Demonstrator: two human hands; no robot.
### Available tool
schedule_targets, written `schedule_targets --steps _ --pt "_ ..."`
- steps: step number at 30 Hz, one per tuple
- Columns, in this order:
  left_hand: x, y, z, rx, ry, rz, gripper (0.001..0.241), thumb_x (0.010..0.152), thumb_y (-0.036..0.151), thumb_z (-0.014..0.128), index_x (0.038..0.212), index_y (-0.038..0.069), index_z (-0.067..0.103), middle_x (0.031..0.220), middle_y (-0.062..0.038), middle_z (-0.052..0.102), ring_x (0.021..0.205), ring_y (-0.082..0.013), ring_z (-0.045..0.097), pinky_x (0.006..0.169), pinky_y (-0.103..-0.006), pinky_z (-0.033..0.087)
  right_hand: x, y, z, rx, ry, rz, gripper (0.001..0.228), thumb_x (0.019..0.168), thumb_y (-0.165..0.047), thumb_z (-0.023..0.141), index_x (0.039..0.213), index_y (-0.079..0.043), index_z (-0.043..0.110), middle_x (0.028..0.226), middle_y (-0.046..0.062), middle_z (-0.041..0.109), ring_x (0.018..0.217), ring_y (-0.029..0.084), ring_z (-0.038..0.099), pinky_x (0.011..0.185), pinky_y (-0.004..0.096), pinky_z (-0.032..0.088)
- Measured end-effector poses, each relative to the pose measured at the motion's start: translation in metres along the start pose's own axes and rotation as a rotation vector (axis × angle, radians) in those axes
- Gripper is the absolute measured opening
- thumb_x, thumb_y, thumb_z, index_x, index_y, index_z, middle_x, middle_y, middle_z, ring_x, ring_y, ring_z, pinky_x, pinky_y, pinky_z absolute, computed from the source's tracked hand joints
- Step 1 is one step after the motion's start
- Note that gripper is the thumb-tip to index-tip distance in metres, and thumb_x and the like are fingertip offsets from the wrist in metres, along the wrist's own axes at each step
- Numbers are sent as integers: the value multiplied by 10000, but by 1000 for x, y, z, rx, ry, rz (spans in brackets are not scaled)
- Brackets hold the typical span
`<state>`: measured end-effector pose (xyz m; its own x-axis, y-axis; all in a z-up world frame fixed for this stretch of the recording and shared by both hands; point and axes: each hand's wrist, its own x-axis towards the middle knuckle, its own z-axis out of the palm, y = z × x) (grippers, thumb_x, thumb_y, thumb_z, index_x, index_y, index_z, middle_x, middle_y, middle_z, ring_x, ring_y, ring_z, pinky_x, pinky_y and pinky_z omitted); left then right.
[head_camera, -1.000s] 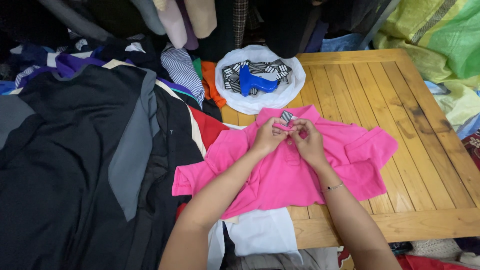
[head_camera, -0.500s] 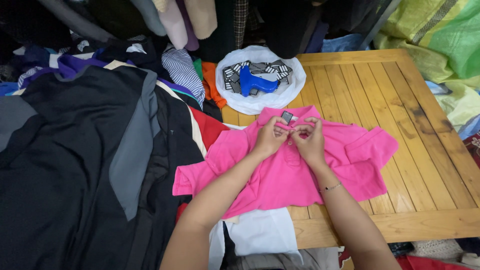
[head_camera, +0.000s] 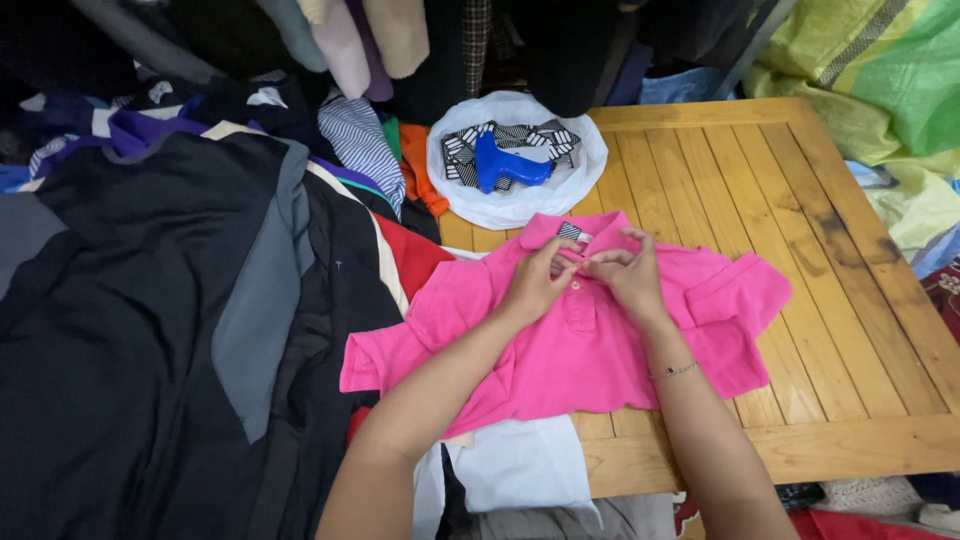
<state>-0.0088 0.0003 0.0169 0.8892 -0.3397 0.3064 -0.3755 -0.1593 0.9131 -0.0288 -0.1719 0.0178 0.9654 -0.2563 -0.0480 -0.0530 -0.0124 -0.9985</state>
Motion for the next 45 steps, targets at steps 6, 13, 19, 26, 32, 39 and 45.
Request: schedule_targets --steps 6,13,19,26,32,39,45 --pt "1 -15 0 -94 82 -82 492 914 -43 672 1354 152 567 971 -225 754 923 -363 747 817 -392 635 -8 -18 -3 -206 -83 -164 843 755 66 856 1459 -62 409 891 143 745 770 182 722 819 285 586" --pt "-2 26 -28 152 -26 -108 490 968 70 582 1445 158 511 983 -221 745 917 -351 754 829 -469 643 13 8 -27 -369 -18 -418 516 867 81 707 1325 -119 577 1048 135 763 913 262 750 835 352 576" --pt "18 7 -79 988 74 -63 400 916 361 632 1156 44 681 1047 -219 674 976 -417 703 762 -532 613 22 19 -86 -992 291 -453 565 862 -425 819 1370 -248 646 1503 69 507 1341 323 431 1058 596 249" --pt "17 11 -77 1052 -444 -542 692 901 592 611 1349 66 567 1256 -185 677 1211 -426 626 991 -605 464 22 33 -105 -1049 123 -235 564 926 -498 732 1403 -219 620 1260 93 541 1240 354 458 1076 671 221" --pt "3 -52 -5 1173 -122 15 264 883 270 560 973 60 692 790 -141 702 735 -369 722 620 -502 552 31 60 -138 -1099 159 -284 369 944 -437 724 1207 -180 683 1137 61 556 1182 328 500 1050 633 264" --pt "13 -40 72 1059 -54 215 186 846 144 544 976 30 613 785 -164 692 716 -386 725 607 -504 573 33 63 -208 -1142 169 -337 276 1022 -325 622 1181 -101 609 1065 132 566 1133 376 538 1004 655 277" --pt "28 8 147 900 -199 131 251 898 285 609 1035 79 567 883 -155 707 894 -367 719 753 -503 570 31 65 -304 -1128 233 -307 243 1064 -322 590 1159 -104 636 1044 157 612 1130 388 568 1024 633 272"
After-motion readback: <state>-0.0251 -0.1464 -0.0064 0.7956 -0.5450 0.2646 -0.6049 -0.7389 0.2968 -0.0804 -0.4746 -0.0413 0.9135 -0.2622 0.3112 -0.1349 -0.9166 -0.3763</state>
